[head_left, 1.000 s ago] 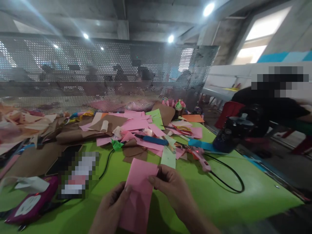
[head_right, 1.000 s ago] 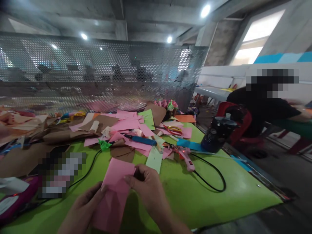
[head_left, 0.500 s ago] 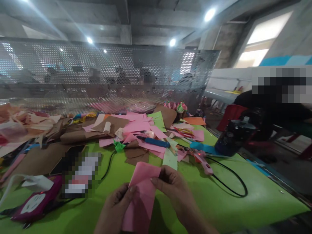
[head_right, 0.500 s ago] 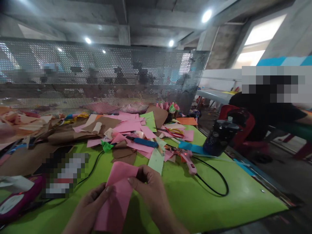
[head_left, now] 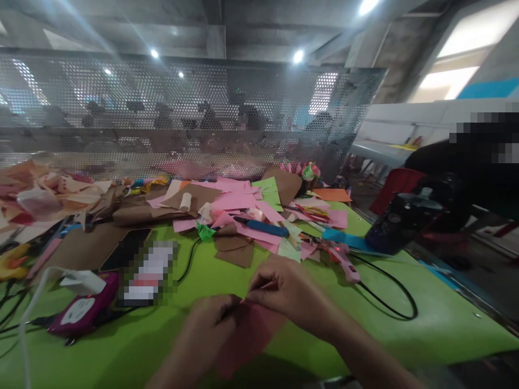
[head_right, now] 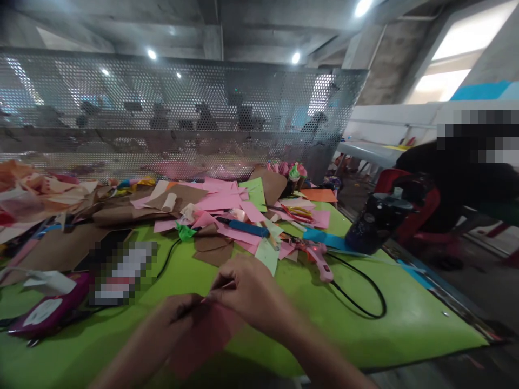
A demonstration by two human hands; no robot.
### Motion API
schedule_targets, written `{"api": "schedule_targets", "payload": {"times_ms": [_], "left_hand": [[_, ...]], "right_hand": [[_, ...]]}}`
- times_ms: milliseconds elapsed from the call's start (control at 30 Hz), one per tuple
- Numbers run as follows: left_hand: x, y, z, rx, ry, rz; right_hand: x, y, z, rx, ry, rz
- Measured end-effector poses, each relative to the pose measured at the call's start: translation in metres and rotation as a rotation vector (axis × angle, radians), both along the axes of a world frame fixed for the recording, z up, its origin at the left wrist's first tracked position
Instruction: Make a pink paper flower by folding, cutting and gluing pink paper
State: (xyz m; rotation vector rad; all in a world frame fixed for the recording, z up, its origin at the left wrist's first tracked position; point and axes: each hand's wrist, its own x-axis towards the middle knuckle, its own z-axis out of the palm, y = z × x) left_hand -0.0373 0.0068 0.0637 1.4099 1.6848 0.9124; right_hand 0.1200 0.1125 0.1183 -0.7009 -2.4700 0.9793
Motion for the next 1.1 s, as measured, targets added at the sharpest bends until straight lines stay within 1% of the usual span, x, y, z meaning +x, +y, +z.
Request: {"api": "schedule_targets", "payload": {"times_ms": [67,100,133,233,267,333,400,467,567,667,733,800,900,967,1100], "left_hand": [[-0.001,-0.002,0.005,0.010,0.000,-0.052],[-0.001,-0.003,0.007,0.016,0.005,-0.068],[-0.001,-0.004,0.009,0.019,0.011,-0.078],[0.000,-0.004,0.012,0.008,0.018,-0.099],[0.000,-0.004,0.012,0.005,0.015,-0.107],[-0.001,-0.004,0.012,0.013,0.011,-0.121],[-0.004,-0.005,0.012,0.036,0.007,-0.135],[-0.008,-0.006,0.010,0.049,0.001,-0.146],[-0.014,-0.008,0.007,0.032,-0.019,-0.143],[-0.019,-0.009,0.004,0.010,-0.070,-0.151],[-0.021,-0.011,0.003,-0.005,-0.113,-0.169],[-0.024,-0.013,0.003,-0.022,-0.151,-0.171],[-0.029,-0.019,0.004,-0.038,-0.186,-0.138],[-0.032,-0.023,0.004,-0.048,-0.187,-0.123],[-0.039,-0.028,0.003,-0.060,-0.183,-0.132]], "right_hand": [[0.000,0.001,-0.002,-0.069,0.003,-0.005],[0.000,0.000,-0.002,-0.064,0.002,-0.005],[0.001,0.000,-0.001,-0.026,-0.005,-0.001],[0.000,-0.002,0.003,0.160,-0.044,0.038],[0.000,-0.002,0.005,0.185,-0.060,0.060],[0.000,0.000,0.006,0.132,-0.086,0.100],[0.001,0.005,0.005,0.018,-0.092,0.103],[0.003,0.010,0.001,-0.079,-0.082,0.068],[0.006,0.017,-0.005,-0.181,-0.050,0.003],[0.007,0.020,-0.010,-0.277,-0.014,-0.022],[0.007,0.020,-0.009,-0.329,-0.004,-0.037],[0.007,0.021,-0.007,-0.352,-0.004,-0.063],[0.006,0.022,-0.003,-0.360,-0.008,-0.085],[0.006,0.024,-0.002,-0.364,-0.007,-0.074],[0.006,0.029,-0.002,-0.338,0.006,-0.065]]}}
